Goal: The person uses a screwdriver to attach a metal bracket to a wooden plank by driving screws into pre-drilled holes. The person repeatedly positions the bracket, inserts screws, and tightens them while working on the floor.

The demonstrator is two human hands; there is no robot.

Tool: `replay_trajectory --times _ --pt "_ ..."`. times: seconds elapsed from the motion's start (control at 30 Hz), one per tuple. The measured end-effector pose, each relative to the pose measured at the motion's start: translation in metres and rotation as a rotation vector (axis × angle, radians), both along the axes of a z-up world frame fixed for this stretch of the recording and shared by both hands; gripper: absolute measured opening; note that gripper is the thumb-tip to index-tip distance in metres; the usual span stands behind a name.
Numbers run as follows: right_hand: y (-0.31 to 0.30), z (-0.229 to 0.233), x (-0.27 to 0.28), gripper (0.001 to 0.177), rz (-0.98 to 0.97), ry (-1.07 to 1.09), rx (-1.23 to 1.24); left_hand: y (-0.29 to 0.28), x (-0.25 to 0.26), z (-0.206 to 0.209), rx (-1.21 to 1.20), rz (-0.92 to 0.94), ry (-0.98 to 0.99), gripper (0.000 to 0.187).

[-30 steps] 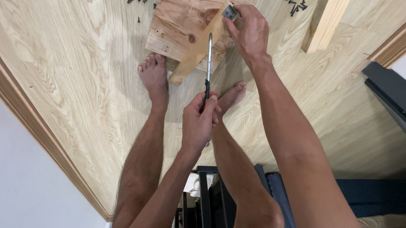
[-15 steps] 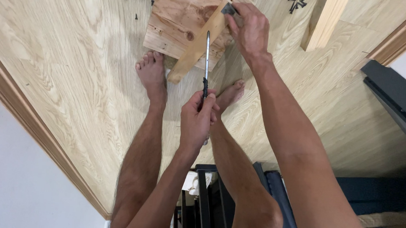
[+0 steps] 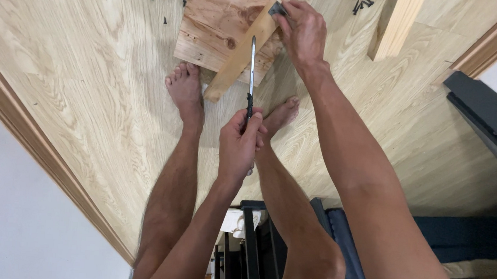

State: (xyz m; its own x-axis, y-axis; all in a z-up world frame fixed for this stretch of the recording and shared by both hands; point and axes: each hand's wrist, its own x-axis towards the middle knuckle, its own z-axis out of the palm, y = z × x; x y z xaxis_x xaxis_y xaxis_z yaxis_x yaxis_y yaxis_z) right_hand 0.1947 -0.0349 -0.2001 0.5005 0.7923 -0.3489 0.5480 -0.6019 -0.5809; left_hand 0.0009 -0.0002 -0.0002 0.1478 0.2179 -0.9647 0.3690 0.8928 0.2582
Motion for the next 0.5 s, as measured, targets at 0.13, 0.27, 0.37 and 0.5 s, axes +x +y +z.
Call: replay_trajectory --times 0.13,0.27,0.37,0.5 --pt "0.002 0.001 0.003 0.03 -0.003 0.008 -0.028 0.0 0.0 -0.003 0.008 0.021 -0.016 0.029" --pt "0.002 0.011 0.006 0.042 -0.042 0.065 -0.119 -0.001 -0.001 -0.003 0.014 0.035 -0.02 0.029" --pt "-0.005 0.026 0.008 0.069 -0.125 0.13 -0.039 -0.003 -0.003 -0.002 -0.009 -0.003 0.003 0.03" --pt "-0.026 0.037 -0.001 0.069 -0.288 0.178 -0.108 -0.009 -0.006 -0.006 0.041 -0.015 -0.026 0.029"
